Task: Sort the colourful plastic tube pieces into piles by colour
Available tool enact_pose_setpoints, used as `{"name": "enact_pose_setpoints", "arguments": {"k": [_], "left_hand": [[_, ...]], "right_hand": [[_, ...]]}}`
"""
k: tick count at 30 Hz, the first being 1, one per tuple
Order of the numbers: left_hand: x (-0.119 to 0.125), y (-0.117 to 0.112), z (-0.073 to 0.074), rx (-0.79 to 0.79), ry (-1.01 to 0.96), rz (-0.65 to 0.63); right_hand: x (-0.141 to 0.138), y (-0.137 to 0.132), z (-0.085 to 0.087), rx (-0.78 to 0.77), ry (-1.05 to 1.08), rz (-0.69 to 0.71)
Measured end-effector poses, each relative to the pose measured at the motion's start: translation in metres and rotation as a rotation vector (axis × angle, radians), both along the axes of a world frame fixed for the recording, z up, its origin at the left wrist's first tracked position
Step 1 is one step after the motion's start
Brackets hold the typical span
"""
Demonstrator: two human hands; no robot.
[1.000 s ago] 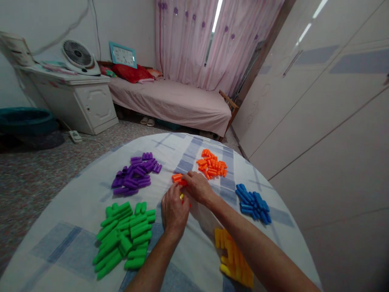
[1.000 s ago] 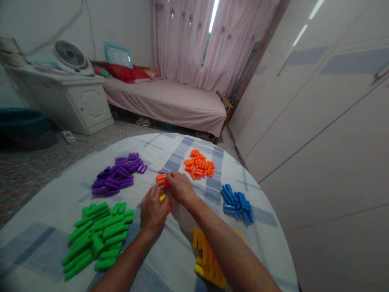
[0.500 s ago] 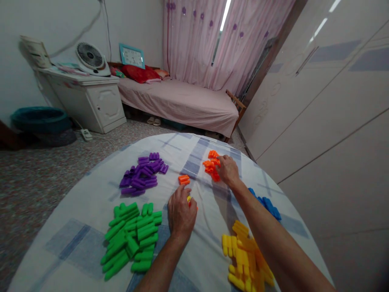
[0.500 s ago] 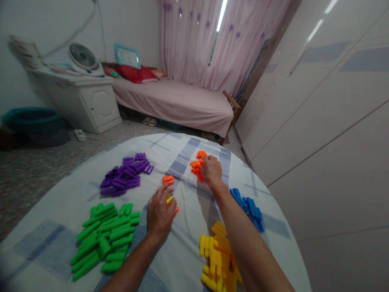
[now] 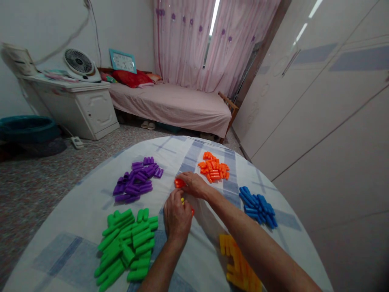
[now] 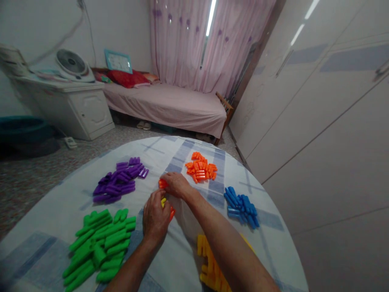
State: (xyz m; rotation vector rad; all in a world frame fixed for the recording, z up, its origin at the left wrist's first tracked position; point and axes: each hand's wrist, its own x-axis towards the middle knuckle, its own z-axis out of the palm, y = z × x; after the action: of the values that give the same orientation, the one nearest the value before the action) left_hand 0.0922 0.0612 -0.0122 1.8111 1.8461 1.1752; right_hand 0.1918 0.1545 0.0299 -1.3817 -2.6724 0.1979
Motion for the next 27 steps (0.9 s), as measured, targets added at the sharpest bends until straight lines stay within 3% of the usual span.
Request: {"name": "enact_pose_setpoints", "arguments": {"k": [5, 11, 15, 18, 23, 27], "left_hand": [[0.000, 0.001, -0.003, -0.004, 0.008, -0.001], [0.000, 0.002, -0.003, 0.004, -0.035, -0.004], [-0.002, 0.005, -0.001, 0.043, -0.180, 0.038], [-0.004, 0.007, -0.001, 0.092, -0.334, 0.097], [-0.005, 0.010, -0.003, 0.071, -0.644, 0.171], [-0.002, 0.012, -0.005, 0.086, -0.886, 0.157]], "right_hand": [[0.006, -0.005, 0.007, 0.065, -0.030, -0.085], [0.051, 0.005, 0.031, 0.242, -0.064, -0.471], [0.075, 0.001, 0.037, 0.256, -0.053, -0.602], [0.071, -0.016, 0.032, 0.204, 0.047, -0.508], [0.034, -0.054, 0.021, -0.144, 0.213, -0.153], [-0.001, -0.073, 0.015, -0.183, 0.088, -0.151]]}}
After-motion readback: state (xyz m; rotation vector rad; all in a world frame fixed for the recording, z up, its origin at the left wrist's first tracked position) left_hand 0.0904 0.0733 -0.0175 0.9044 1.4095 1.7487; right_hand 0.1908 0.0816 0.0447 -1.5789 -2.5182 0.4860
